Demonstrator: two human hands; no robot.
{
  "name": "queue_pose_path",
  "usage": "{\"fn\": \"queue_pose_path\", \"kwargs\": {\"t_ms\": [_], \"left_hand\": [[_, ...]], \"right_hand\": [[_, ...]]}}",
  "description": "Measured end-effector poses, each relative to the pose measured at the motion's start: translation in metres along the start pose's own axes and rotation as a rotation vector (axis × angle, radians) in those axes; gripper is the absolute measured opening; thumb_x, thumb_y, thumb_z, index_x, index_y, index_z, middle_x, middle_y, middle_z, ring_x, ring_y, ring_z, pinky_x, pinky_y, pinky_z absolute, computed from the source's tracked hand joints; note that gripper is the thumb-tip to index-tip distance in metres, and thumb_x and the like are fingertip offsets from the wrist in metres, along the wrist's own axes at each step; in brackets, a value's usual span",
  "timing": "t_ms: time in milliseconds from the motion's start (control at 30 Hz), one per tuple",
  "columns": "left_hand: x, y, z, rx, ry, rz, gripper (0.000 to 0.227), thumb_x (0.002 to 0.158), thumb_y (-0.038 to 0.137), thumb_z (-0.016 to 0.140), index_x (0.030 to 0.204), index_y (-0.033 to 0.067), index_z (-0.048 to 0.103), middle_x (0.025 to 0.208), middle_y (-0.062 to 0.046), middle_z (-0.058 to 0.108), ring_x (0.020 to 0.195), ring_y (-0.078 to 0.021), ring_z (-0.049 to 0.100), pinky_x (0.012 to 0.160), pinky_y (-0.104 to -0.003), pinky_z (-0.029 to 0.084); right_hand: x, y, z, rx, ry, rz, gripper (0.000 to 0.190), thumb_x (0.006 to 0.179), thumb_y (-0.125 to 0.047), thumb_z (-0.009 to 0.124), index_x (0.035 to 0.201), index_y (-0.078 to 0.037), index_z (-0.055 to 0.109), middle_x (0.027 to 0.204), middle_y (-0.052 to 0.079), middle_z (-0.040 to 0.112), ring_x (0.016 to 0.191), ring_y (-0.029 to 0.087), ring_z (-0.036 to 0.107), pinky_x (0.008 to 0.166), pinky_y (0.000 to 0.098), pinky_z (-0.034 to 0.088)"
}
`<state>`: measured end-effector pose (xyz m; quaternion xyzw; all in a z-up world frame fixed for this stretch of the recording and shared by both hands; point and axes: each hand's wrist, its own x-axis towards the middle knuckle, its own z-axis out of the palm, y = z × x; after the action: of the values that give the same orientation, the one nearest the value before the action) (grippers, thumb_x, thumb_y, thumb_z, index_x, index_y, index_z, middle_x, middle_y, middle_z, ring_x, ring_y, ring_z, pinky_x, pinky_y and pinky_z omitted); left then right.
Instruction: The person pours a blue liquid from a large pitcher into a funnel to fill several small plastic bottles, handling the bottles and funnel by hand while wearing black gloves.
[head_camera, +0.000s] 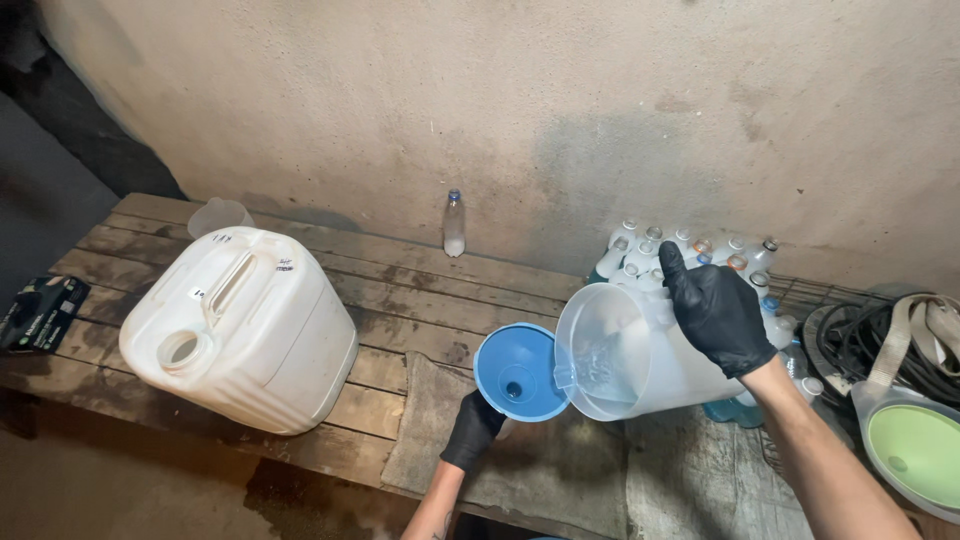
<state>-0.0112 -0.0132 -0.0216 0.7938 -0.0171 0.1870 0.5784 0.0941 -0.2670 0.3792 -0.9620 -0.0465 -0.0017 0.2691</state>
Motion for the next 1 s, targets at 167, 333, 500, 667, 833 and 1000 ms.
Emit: {"fn": "queue_pose_path", "kwargs": {"t_ms": [167,333,500,667,833,1000], "left_hand": [[0.001,-0.005,-0.001,0.014,0.02,-0.025,0.004,0.089,0.014,0.071,0.087,0.0107,0.072,0.087,-0.011,0.08,0.084,-0.0232,0.076,0.071,-0.036,0.06],[-0.001,-0.017,0.002,-0.029,0.041,-0.013,0.005,0.089,0.014,0.073,0.09,0.0097,0.074,0.093,-0.012,0.08,0.089,-0.0228,0.075,0.076,-0.036,0.06],[0.0,-0.022,0.004,0.015,0.057,0.008,0.005,0.089,0.014,0.072,0.089,0.0083,0.074,0.088,-0.013,0.08,0.086,-0.0244,0.076,0.072,-0.036,0.06],[0.008,0.002,-0.007,0.008,0.046,0.194,0.017,0.09,0.008,0.079,0.078,0.0004,0.07,0.074,-0.028,0.069,0.068,-0.0473,0.066,0.054,-0.034,0.057],[0.009,0.01,-0.005,0.02,0.076,0.207,0.019,0.088,0.011,0.083,0.079,0.0002,0.071,0.072,-0.031,0.065,0.071,-0.0522,0.059,0.055,-0.036,0.06],[0.009,0.01,-0.003,0.017,0.091,0.215,0.02,0.086,0.011,0.084,0.077,0.0002,0.07,0.069,-0.03,0.065,0.071,-0.0521,0.059,0.052,-0.036,0.058]], "right_hand": [[0.003,-0.013,-0.003,-0.08,-0.019,-0.044,0.088,0.101,-0.072,0.028,0.049,-0.001,0.036,0.049,0.024,0.046,0.057,0.042,0.058,0.064,0.048,0.036],[0.004,-0.019,-0.004,-0.036,0.02,-0.115,0.086,0.102,-0.07,0.034,0.05,-0.002,0.031,0.047,0.018,0.038,0.051,0.036,0.048,0.061,0.0465,0.034],[0.004,-0.026,-0.005,-0.063,0.018,-0.129,0.085,0.102,-0.072,0.03,0.05,-0.005,0.03,0.047,0.015,0.038,0.05,0.035,0.047,0.06,0.0452,0.033],[0.035,0.009,0.016,-0.149,0.015,-0.147,0.096,0.114,-0.068,0.027,0.057,-0.007,0.074,0.056,0.017,0.07,0.08,0.041,0.074,0.116,0.059,0.033],[0.029,-0.004,0.008,-0.121,0.009,-0.167,0.101,0.113,-0.075,0.026,0.05,-0.008,0.069,0.047,0.015,0.064,0.065,0.04,0.072,0.11,0.0588,0.038],[0.017,-0.019,-0.002,-0.078,0.011,-0.183,0.1,0.115,-0.071,0.028,0.049,-0.006,0.067,0.045,0.016,0.061,0.059,0.04,0.069,0.096,0.0533,0.047]]}}
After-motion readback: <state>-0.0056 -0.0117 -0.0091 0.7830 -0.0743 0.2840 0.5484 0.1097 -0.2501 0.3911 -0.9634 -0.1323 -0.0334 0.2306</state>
